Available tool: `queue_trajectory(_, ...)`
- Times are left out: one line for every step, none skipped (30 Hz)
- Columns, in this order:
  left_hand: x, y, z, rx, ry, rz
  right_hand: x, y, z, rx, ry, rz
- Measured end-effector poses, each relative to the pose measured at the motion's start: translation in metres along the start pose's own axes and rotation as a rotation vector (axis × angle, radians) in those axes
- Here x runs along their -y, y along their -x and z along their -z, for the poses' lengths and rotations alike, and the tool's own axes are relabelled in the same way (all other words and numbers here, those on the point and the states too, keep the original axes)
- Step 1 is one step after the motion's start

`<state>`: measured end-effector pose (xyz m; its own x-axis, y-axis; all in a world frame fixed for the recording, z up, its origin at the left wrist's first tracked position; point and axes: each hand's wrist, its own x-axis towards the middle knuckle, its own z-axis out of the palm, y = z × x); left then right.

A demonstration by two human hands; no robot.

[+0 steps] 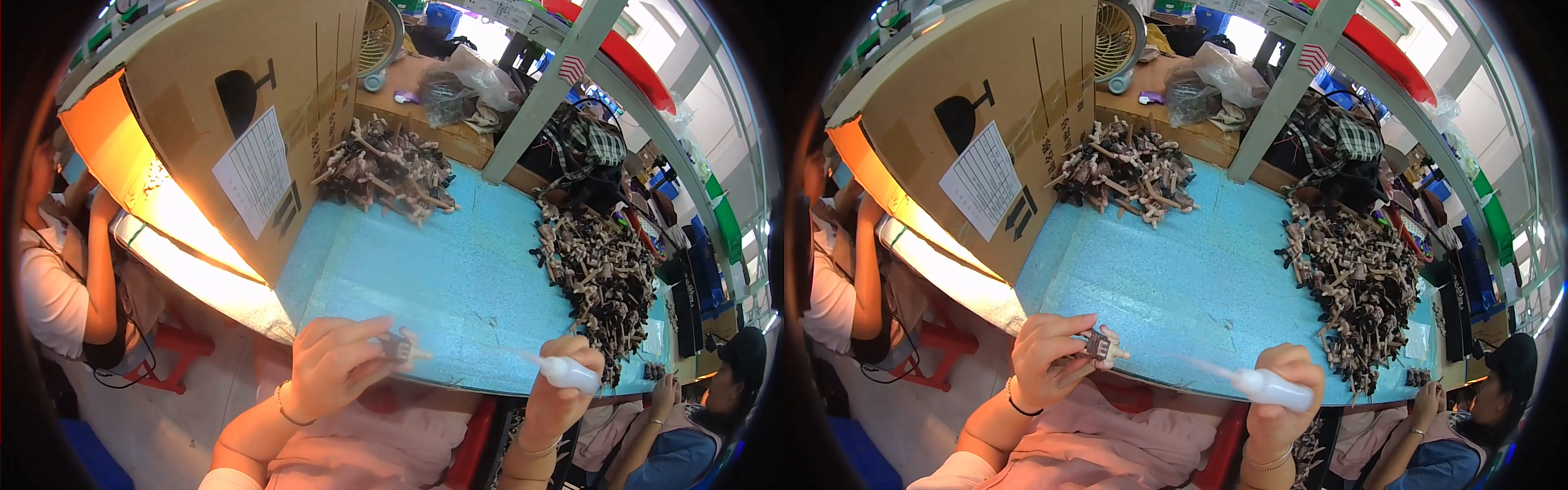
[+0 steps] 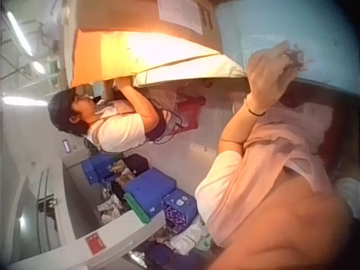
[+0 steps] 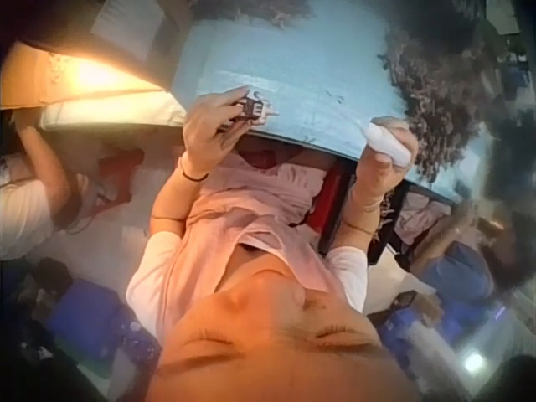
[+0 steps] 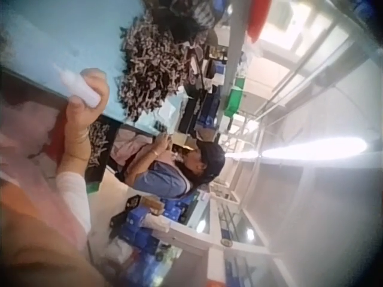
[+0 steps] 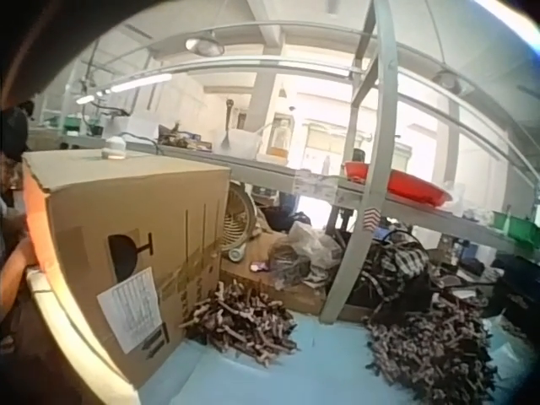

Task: The person assembles small plastic action figures by gluing their parts together with a glue bottle at a factory workbench.

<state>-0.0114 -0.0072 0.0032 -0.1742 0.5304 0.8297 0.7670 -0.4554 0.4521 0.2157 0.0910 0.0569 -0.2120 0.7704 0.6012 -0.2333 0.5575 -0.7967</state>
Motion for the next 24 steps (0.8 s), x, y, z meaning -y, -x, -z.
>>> queue_trajectory(-0.002,-0.001,0.002,0.004,-0.001,0.0,0.004,0.001,0.0,0.019,-0.03,-0.008)
queue_trajectory(-0.004,-0.001,0.004,0.021,-0.021,-0.022,0.007,0.001,-0.001,0.015,-0.032,-0.01)
queue_trajectory(-0.006,-0.002,0.005,0.038,-0.039,-0.044,0.01,0.001,-0.003,0.022,-0.043,0.047)
queue_trajectory(-0.007,-0.002,0.007,0.045,-0.042,-0.044,0.011,0.002,-0.007,0.029,-0.056,0.102)
queue_trajectory(-0.008,-0.002,0.008,0.046,-0.074,-0.059,0.012,0.006,-0.011,-0.033,0.035,0.168)
queue_trajectory(-0.009,-0.002,0.009,0.046,-0.105,-0.074,0.013,0.008,-0.008,-0.04,0.033,0.163)
queue_trajectory(-0.01,-0.002,0.009,0.054,-0.105,-0.075,0.016,0.01,-0.003,0.071,0.13,0.27)
queue_trajectory(-0.011,-0.001,0.01,0.051,-0.113,-0.08,0.02,0.012,-0.001,0.182,0.229,0.376)
queue_trajectory(-0.012,-0.001,0.011,0.047,-0.121,-0.085,0.023,0.018,-0.007,0.097,0.249,0.365)
queue_trajectory(-0.013,-0.002,0.011,0.053,-0.118,-0.085,0.022,0.022,-0.008,0.092,0.251,0.361)
queue_trajectory(-0.014,-0.002,0.012,0.054,-0.135,-0.092,0.02,0.025,-0.008,0.029,0.309,0.404)
queue_trajectory(-0.015,-0.002,0.013,0.054,-0.153,-0.098,0.018,0.028,-0.008,-0.034,0.366,0.448)
queue_trajectory(-0.016,-0.003,0.013,0.057,-0.15,-0.098,0.015,0.027,-0.005,-0.009,0.316,0.497)
queue_trajectory(-0.017,-0.003,0.013,0.061,-0.162,-0.096,0.017,0.027,-0.006,-0.011,0.318,0.495)
queue_trajectory(-0.018,-0.003,0.013,0.064,-0.174,-0.094,0.021,0.026,-0.009,0.029,0.327,0.508)
queue_trajectory(-0.018,-0.002,0.013,0.066,-0.174,-0.093,0.024,0.025,-0.01,0.07,0.337,0.521)
queue_trajectory(-0.018,-0.002,0.013,0.057,-0.172,-0.094,0.022,0.027,-0.009,0.07,0.336,0.519)
queue_trajectory(-0.018,-0.002,0.014,0.048,-0.17,-0.096,0.02,0.029,-0.006,0.067,0.334,0.517)
queue_trajectory(-0.019,-0.002,0.014,0.05,-0.169,-0.096,0.02,0.031,-0.004,0.061,0.334,0.516)
queue_trajectory(-0.021,-0.003,0.016,0.059,-0.173,-0.089,0.02,0.031,-0.004,0.06,0.334,0.515)
queue_trajectory(-0.022,-0.003,0.016,0.068,-0.177,-0.082,0.021,0.031,-0.004,0.061,0.338,0.512)
queue_trajectory(-0.022,-0.002,0.016,0.069,-0.178,-0.081,0.022,0.03,-0.005,0.065,0.341,0.508)
queue_trajectory(-0.021,-0.001,0.016,0.067,-0.182,-0.079,0.023,0.029,-0.007,0.065,0.34,0.508)
queue_trajectory(-0.021,-0.001,0.016,0.065,-0.187,-0.077,0.025,0.028,-0.009,0.086,0.359,0.493)
